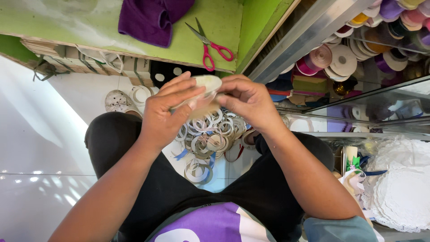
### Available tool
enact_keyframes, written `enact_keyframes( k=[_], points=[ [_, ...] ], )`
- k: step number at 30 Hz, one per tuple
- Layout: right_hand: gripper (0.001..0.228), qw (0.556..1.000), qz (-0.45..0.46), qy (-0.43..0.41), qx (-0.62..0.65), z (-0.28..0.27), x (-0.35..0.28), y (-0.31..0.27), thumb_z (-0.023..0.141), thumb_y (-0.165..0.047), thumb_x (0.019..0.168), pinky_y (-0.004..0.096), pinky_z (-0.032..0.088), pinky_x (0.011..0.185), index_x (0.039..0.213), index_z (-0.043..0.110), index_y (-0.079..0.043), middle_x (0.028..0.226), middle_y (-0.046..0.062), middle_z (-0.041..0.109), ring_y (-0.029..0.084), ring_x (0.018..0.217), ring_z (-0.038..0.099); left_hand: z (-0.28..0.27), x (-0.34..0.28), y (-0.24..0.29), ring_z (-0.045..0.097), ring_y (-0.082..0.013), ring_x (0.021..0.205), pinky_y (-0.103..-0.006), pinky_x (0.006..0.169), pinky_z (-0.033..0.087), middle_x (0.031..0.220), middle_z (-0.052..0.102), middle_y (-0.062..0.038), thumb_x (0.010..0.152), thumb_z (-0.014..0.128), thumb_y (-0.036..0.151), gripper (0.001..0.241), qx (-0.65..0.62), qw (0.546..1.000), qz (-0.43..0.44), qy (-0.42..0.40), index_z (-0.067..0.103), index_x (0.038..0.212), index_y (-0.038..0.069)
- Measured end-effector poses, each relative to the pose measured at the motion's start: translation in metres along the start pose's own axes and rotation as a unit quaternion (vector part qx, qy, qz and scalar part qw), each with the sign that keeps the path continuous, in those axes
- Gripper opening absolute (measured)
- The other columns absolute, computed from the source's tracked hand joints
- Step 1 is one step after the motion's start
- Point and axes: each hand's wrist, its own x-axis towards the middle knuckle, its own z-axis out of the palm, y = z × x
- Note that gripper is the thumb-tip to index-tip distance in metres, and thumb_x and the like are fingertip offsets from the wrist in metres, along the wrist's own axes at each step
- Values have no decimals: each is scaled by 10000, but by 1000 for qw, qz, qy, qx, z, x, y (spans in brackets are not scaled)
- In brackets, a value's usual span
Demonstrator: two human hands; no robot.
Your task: The person sits on the floor and uses pink-handled scissors to cut a cardboard ribbon spool into a spiral strip. They then wipe the spool with a purple cloth and place it on a nearby shelf. The person repeats the process with a second spool.
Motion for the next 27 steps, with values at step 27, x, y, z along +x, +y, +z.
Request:
enact_keyframes(
  k=[27],
  points=[
    [104,981,120,97,121,11,1,5,768,-70,890,159,504,682,950,695,-28,727,4,671,14,691,612,4,1,1,632,-436,1235,-565,1074,492,1124,723,-254,985,631,118,216,-18,999,45,10,733,1089,-41]
  ],
)
